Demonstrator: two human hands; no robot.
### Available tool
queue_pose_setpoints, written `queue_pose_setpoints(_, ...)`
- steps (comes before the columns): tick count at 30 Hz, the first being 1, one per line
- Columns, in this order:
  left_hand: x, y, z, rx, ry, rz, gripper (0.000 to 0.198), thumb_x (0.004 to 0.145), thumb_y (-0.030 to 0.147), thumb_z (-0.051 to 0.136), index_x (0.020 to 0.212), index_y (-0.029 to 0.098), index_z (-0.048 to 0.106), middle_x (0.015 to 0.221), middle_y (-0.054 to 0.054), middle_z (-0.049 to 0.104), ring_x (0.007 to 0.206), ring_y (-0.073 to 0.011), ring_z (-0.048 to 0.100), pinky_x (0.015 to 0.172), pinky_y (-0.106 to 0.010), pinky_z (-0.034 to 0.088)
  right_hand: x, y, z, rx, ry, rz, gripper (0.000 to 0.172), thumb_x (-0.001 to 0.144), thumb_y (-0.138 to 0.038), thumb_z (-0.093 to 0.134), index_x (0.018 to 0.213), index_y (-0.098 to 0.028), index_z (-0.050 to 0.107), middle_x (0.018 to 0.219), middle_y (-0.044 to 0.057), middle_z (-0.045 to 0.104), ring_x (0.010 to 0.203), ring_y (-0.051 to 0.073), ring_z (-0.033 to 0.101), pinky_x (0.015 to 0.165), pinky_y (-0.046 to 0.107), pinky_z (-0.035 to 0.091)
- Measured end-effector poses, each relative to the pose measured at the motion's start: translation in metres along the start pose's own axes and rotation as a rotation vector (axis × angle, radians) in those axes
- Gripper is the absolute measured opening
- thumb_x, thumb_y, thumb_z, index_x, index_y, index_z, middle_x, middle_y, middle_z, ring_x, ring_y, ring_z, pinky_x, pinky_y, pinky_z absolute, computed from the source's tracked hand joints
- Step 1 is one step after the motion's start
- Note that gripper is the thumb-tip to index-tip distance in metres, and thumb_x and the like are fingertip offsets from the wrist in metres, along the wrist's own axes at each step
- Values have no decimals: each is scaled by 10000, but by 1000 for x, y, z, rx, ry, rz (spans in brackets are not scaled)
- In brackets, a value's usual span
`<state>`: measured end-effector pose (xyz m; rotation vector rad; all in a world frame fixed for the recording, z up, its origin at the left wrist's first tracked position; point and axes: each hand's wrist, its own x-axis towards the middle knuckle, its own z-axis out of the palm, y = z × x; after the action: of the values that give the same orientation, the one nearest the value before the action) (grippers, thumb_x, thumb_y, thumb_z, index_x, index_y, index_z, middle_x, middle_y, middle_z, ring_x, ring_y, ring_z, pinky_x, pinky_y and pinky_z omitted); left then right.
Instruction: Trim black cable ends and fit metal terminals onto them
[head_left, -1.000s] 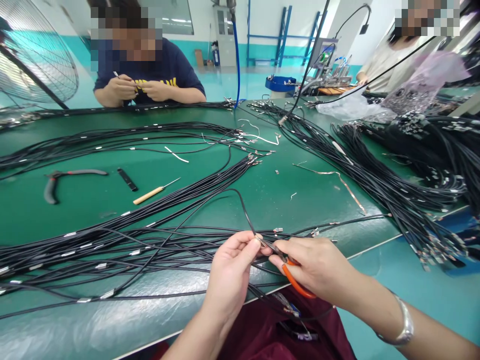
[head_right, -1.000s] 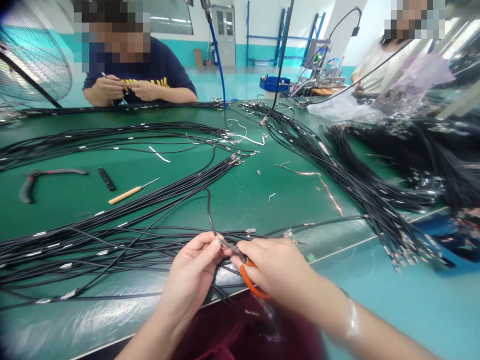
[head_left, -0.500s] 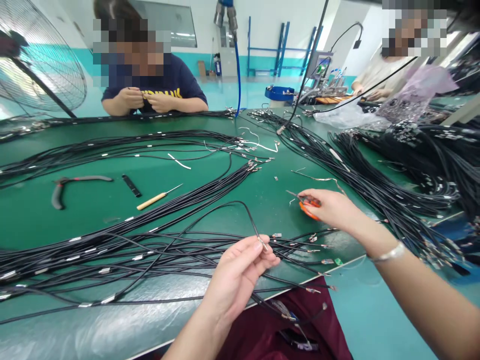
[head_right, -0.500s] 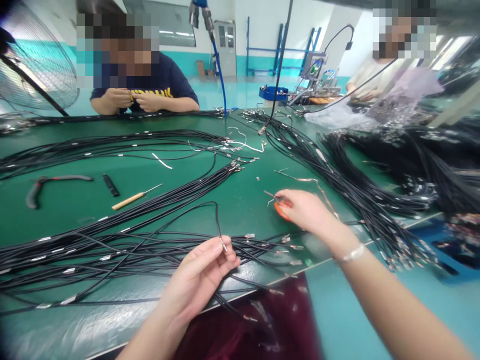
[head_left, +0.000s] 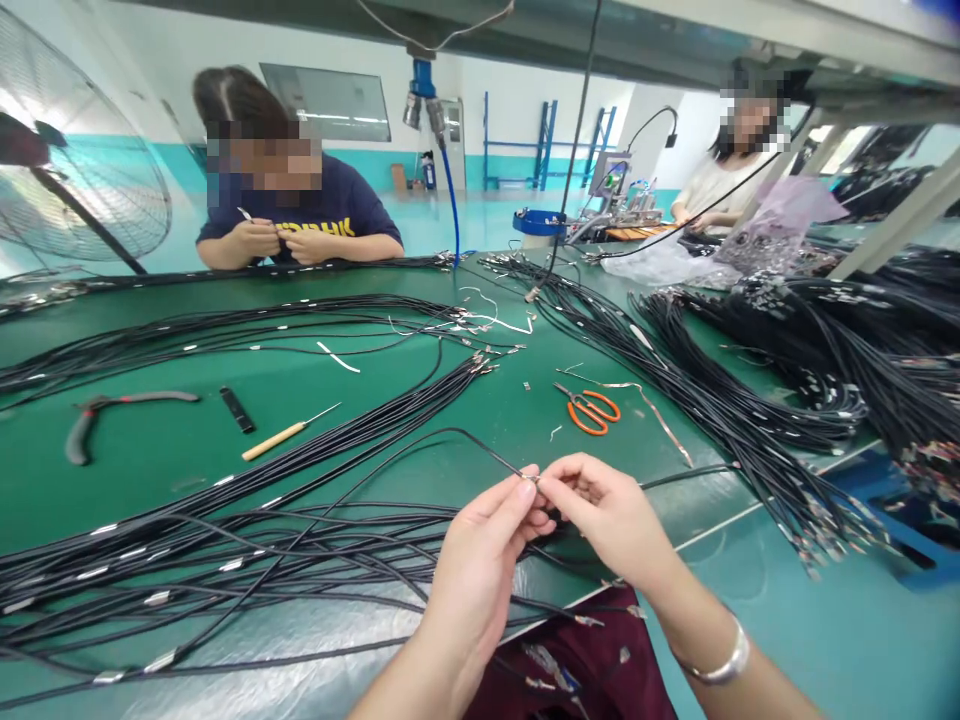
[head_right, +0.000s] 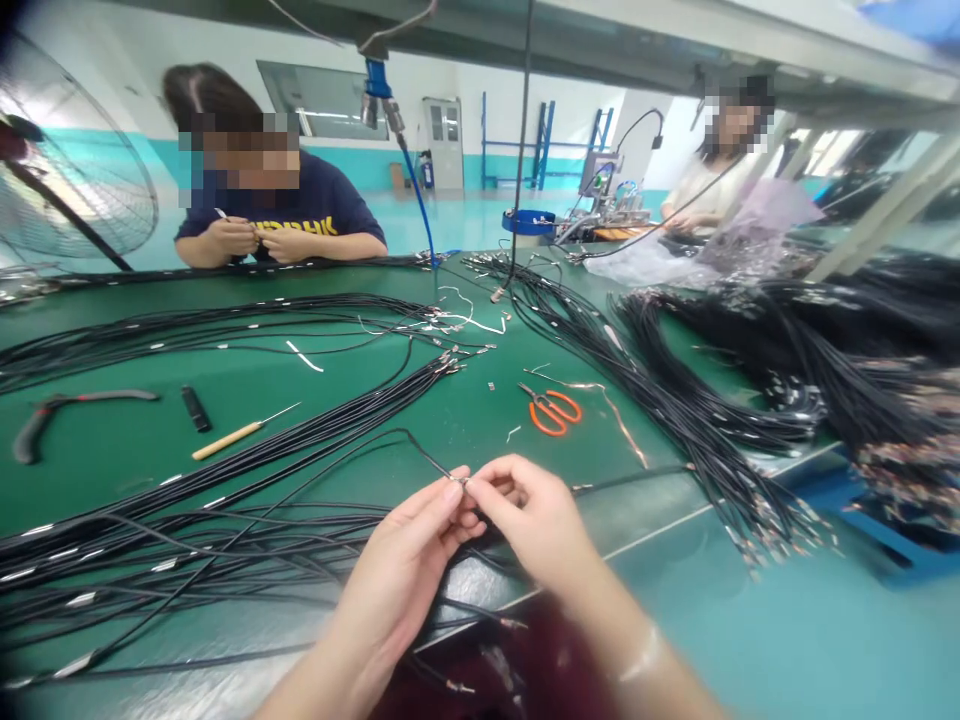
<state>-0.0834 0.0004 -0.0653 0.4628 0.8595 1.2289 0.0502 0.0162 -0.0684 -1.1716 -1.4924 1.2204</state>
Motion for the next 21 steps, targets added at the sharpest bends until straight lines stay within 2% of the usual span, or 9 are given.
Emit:
queue_pose_setpoints(4, -6, 6, 1, 357, -60, 43, 258, 788, 301, 656, 977, 137, 718, 725, -56, 671, 583, -127, 593, 616, -263, 513, 6, 2, -20, 36, 1, 40, 230, 835, -383, 607, 792, -158, 597, 692, 9, 627, 637, 127, 594, 605, 246, 496)
queue_pose_setpoints(5, -8, 11, -1, 517, -51, 136, 256, 810, 307, 625, 1000, 159, 712, 730, -55, 673, 581, -135, 596, 621, -276, 512, 7, 1, -27, 34, -5, 46, 240, 838, -389, 604, 785, -156, 587, 679, 6, 612, 626, 123, 580, 590, 243, 484)
queue_pose_setpoints(7, -5, 24, -7, 863, -18, 459, 247, 835, 294, 588, 1039, 214, 702, 816, -61, 684, 689, -167, 621, 716, -313, 509, 8, -2, -38, 32, -39, 47, 250, 842, -393, 597, 776, -155, 566, 677, 6, 593, 624, 121, 563, 579, 243, 466)
queue_pose_setpoints(9, 4, 37, -13, 1161, -12, 795, 276, 839, 268, 573, 1093, 244, 680, 1009, -78, 669, 934, -214, 602, 890, -369, 452, 7, -5, -46, 25, -82, 27, 238, 850, -377, 591, 771, -155, 551, 691, 7, 589, 638, 120, 556, 596, 248, 458)
queue_pose_setpoints(10, 11, 42, -15, 1282, -36, 888, 305, 844, 264, 561, 1132, 249, 660, 1101, -84, 644, 1037, -234, 563, 950, -399, 411, 7, -7, -49, 22, -98, 12, 230, 855, -367, 585, 770, -157, 545, 696, 8, 588, 644, 120, 553, 603, 250, 455)
queue_pose_setpoints(12, 25, 50, -20, 1473, -144, 876, 333, 871, 270, 516, 1185, 251, 626, 1158, -84, 628, 1091, -241, 539, 968, -417, 395, 6, -11, -55, 14, -117, -13, 218, 864, -354, 575, 772, -159, 542, 700, 10, 586, 650, 122, 546, 611, 257, 453)
queue_pose_setpoints(14, 35, 53, -25, 1575, -277, 745, 313, 903, 283, 463, 1160, 256, 641, 1041, -66, 674, 962, -208, 601, 875, -359, 459, 5, -13, -60, -6, -116, -28, 216, 864, -355, 568, 772, -161, 544, 700, 10, 579, 660, 129, 547, 622, 267, 459)
queue_pose_setpoints(16, 38, 54, -28, 1600, -336, 714, 291, 913, 287, 446, 1091, 260, 676, 860, -36, 681, 799, -167, 618, 748, -286, 488, 4, -15, -65, -58, -85, -36, 213, 857, -358, 568, 770, -164, 552, 698, 4, 572, 660, 132, 547, 629, 271, 463)
queue_pose_setpoints(21, 27, 58, -31, 1568, -240, 1025, 215, 879, 239, 519, 996, 266, 697, 769, -13, 595, 750, -151, 552, 675, -263, 454, -2, -20, -71, -310, 38, -117, 125, 844, -271, 569, 762, -176, 580, 711, -1, 585, 661, 131, 534, 618, 257, 459)
